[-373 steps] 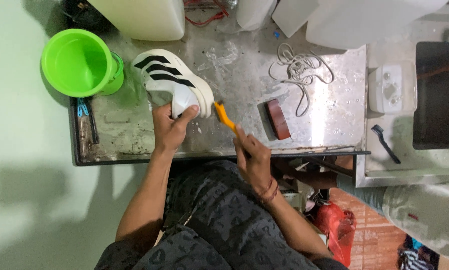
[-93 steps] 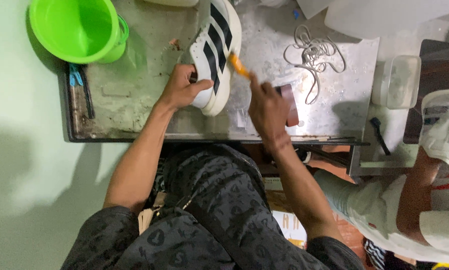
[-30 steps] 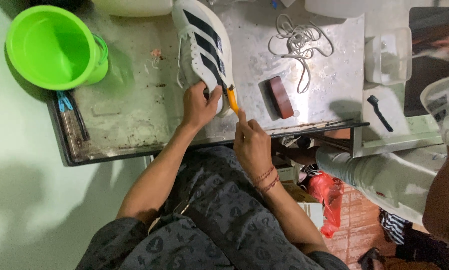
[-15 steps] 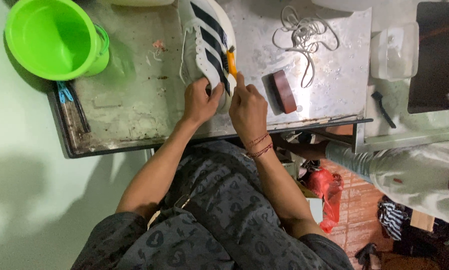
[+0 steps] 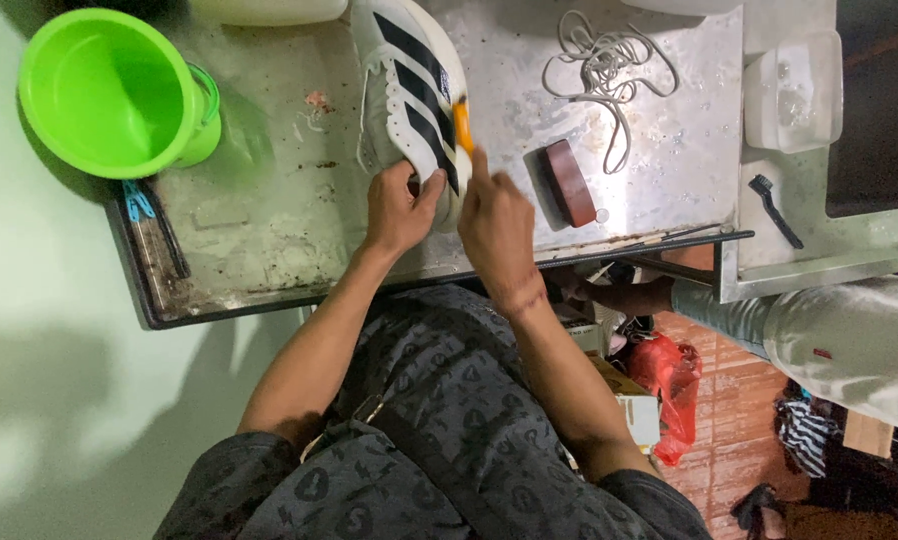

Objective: The person scrubs a white sneaker with black stripes using a yellow brush. They hold the shoe in their left hand and scrub the sole and sides with the brush in their right hand, working over a metal tray.

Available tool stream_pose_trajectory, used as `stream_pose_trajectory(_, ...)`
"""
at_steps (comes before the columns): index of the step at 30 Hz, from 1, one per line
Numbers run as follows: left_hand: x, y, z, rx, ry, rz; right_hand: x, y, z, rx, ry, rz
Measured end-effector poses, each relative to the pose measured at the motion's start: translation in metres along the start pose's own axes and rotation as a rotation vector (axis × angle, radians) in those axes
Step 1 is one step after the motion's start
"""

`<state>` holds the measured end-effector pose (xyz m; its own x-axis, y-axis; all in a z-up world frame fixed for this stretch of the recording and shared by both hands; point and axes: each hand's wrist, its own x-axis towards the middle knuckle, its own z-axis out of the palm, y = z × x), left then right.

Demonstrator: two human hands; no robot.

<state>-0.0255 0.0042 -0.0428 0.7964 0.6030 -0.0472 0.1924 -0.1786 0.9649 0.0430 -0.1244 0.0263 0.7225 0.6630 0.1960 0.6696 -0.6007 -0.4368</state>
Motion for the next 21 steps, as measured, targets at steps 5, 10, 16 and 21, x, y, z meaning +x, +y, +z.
stream_pose_trajectory(5, 0.000, 0.009, -0.005, -0.002, -0.001, 0.016, -0.056, 0.000, -0.024, 0.126, -0.146, 0.094)
stream_pose_trajectory(10, -0.001, 0.002, -0.002, 0.021, -0.013, 0.020, -0.026, 0.005, -0.007, 0.067, -0.116, 0.049)
stream_pose_trajectory(16, -0.005, 0.023, -0.004, 0.093, 0.012, 0.085, 0.028, 0.006, 0.021, 0.060, 0.091, -0.002)
stream_pose_trajectory(21, -0.002, -0.002, -0.002, -0.009, -0.003, 0.014, -0.026, -0.006, -0.017, 0.118, -0.122, 0.061)
